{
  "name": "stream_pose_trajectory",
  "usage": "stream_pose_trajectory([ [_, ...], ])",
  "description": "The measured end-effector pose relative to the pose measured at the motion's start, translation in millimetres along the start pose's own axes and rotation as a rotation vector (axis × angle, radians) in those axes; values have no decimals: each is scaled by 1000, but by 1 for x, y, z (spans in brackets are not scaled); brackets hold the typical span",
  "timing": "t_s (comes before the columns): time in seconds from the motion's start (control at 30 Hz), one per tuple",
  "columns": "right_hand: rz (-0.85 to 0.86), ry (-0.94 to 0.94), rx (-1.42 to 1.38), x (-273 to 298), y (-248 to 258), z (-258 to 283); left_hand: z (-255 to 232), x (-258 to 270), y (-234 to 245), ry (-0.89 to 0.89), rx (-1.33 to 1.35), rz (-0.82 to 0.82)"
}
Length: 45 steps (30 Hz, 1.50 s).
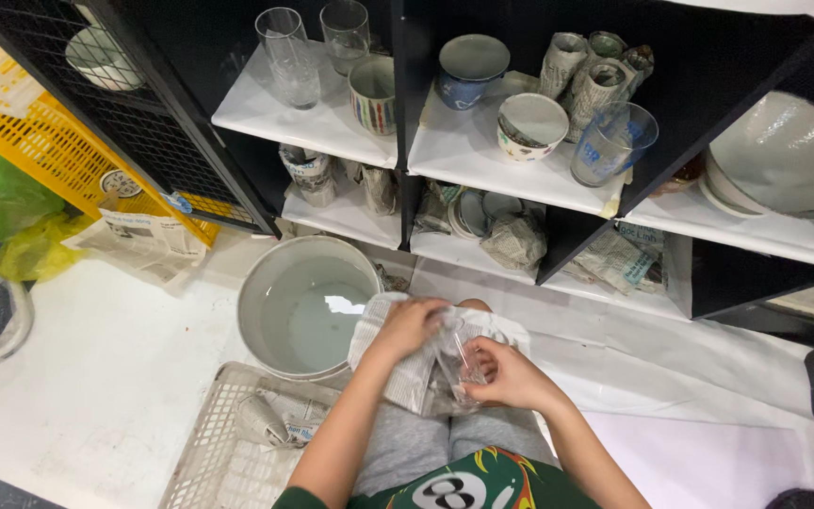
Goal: The person washes a glass and a bowl in a bucket of water, then dries them with a cloth and wraps them in newspaper. The person repeats this process with a mug, washing and drying each item individually before wrapping it.
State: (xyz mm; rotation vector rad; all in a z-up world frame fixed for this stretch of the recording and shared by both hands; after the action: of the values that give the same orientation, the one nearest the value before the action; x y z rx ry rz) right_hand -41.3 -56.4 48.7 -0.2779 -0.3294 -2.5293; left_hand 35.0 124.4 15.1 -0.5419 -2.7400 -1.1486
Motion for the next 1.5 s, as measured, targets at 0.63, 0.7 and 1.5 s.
stream_pose_trajectory([
  [0.63,-379,273,845,-1,30,95,10,22,36,296,65,-264],
  [0.7,-395,346,886,-3,28,106,24,28,35,384,101,-272],
  [1.5,-125,471,989,-39,-12,75,48,89,16,466,438,-453],
])
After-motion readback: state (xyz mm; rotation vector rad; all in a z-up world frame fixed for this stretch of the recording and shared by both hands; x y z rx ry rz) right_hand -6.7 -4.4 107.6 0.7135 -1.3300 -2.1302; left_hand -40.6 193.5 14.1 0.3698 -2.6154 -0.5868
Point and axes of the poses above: each hand's wrist, its own x-axis away from the middle knuckle, its own y-axis out of the back of the hand, z = x × y, the point moved 6 cm from there along -x, towards the middle knuckle, and after that the axes turned 7 degrees about y, right-handed, at the moved point
